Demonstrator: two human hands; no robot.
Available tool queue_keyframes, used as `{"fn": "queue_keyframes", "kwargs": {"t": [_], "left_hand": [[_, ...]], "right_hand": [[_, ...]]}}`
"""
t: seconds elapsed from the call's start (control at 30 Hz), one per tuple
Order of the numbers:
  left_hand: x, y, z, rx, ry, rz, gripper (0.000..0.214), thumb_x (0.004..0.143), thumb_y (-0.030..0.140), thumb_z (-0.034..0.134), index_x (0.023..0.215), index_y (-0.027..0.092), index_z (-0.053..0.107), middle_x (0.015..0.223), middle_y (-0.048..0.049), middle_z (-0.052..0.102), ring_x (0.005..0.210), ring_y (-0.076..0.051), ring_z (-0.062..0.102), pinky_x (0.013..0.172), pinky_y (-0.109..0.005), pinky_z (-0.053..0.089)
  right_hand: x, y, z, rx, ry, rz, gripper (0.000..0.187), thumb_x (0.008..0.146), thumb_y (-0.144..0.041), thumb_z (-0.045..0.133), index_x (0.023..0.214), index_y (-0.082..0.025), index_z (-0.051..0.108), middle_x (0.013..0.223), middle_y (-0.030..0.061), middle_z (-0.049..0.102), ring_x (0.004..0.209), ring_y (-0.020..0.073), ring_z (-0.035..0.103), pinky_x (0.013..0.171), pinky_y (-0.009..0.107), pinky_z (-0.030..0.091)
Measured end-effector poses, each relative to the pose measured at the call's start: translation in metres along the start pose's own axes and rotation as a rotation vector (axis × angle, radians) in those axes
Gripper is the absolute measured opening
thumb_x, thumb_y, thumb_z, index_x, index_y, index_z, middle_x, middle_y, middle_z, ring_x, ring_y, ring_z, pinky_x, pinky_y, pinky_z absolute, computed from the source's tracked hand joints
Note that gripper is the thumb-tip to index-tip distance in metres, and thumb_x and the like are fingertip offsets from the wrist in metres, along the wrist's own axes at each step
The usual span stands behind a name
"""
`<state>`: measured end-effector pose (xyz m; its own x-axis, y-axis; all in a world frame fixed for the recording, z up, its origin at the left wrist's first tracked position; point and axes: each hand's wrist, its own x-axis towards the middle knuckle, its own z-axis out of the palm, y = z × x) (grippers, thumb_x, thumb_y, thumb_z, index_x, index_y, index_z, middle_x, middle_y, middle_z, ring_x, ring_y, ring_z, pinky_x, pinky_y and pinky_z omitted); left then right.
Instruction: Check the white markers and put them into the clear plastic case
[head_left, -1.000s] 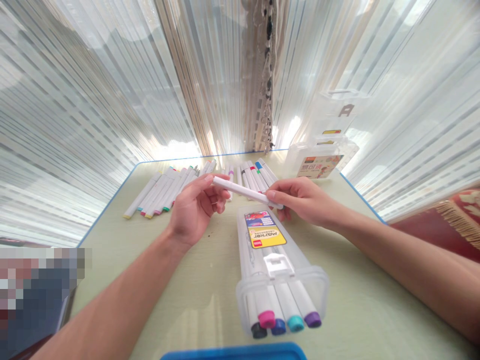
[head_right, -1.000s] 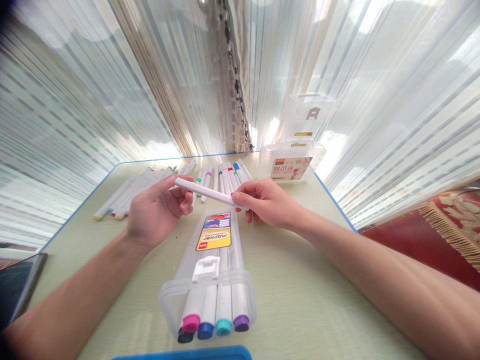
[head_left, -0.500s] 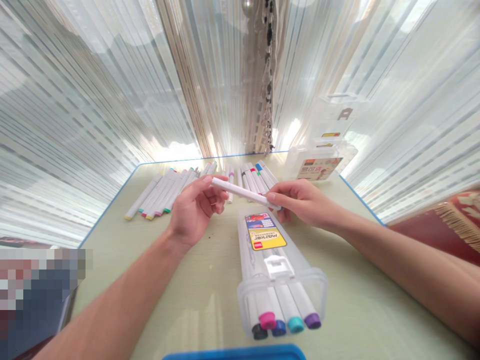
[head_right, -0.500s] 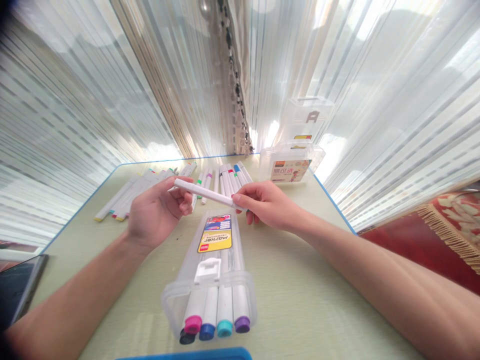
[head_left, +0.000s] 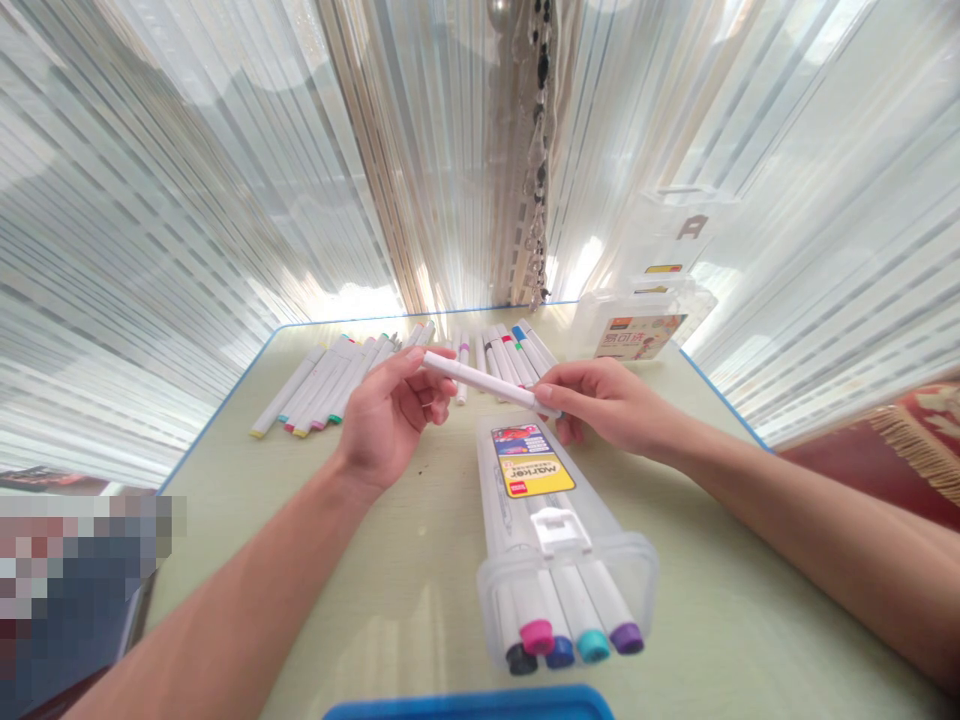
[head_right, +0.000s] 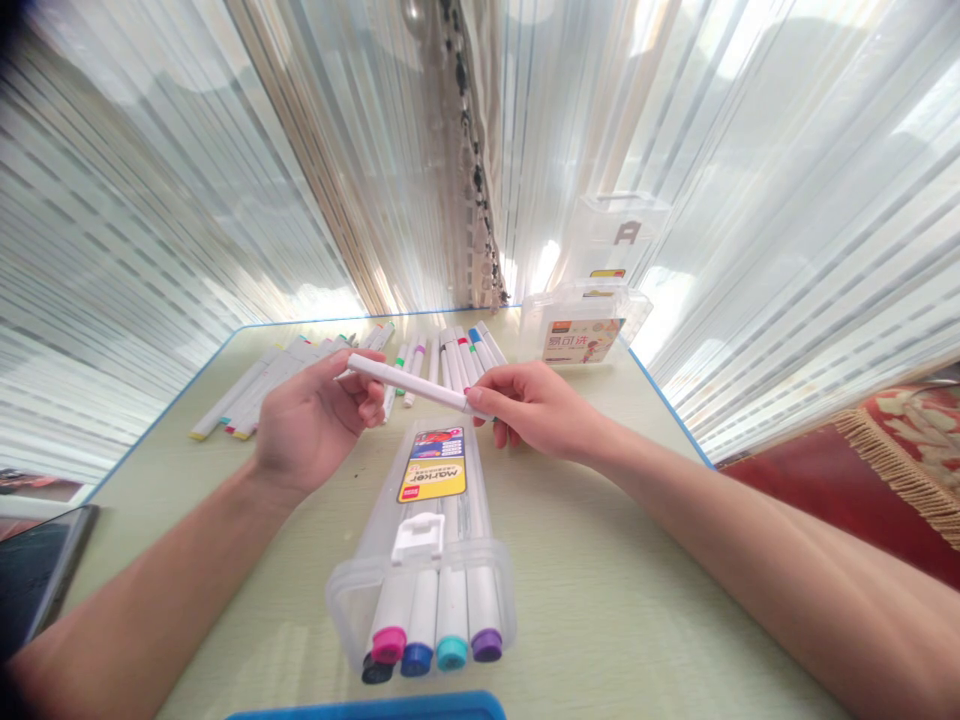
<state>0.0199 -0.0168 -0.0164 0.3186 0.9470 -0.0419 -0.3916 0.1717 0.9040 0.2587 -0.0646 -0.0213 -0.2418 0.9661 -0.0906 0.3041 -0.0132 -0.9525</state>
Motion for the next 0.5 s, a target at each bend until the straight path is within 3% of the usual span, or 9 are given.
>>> {"fn": "queue_keyframes", "kwargs": {"t": [0.5], "left_hand": [[-0.0011, 0.0007, 0.0025, 0.032, 0.023, -0.014, 0.023, 0.077, 0.033, 0.063, 0.084, 0.013, 0.074, 0.060, -0.0030, 0.064, 0.049, -0.011, 0.052, 0.047, -0.023, 0.042]], "right_hand": [[0.0010, 0.0006, -0.0001, 0.001, -0.012, 0.004, 0.030, 0.093, -0.042, 0.060, 0.084, -0.015, 0.069, 0.059, -0.0010, 0.063, 0.051, 0.0091, 0.061, 0.046, 0.019, 0.046]]}}
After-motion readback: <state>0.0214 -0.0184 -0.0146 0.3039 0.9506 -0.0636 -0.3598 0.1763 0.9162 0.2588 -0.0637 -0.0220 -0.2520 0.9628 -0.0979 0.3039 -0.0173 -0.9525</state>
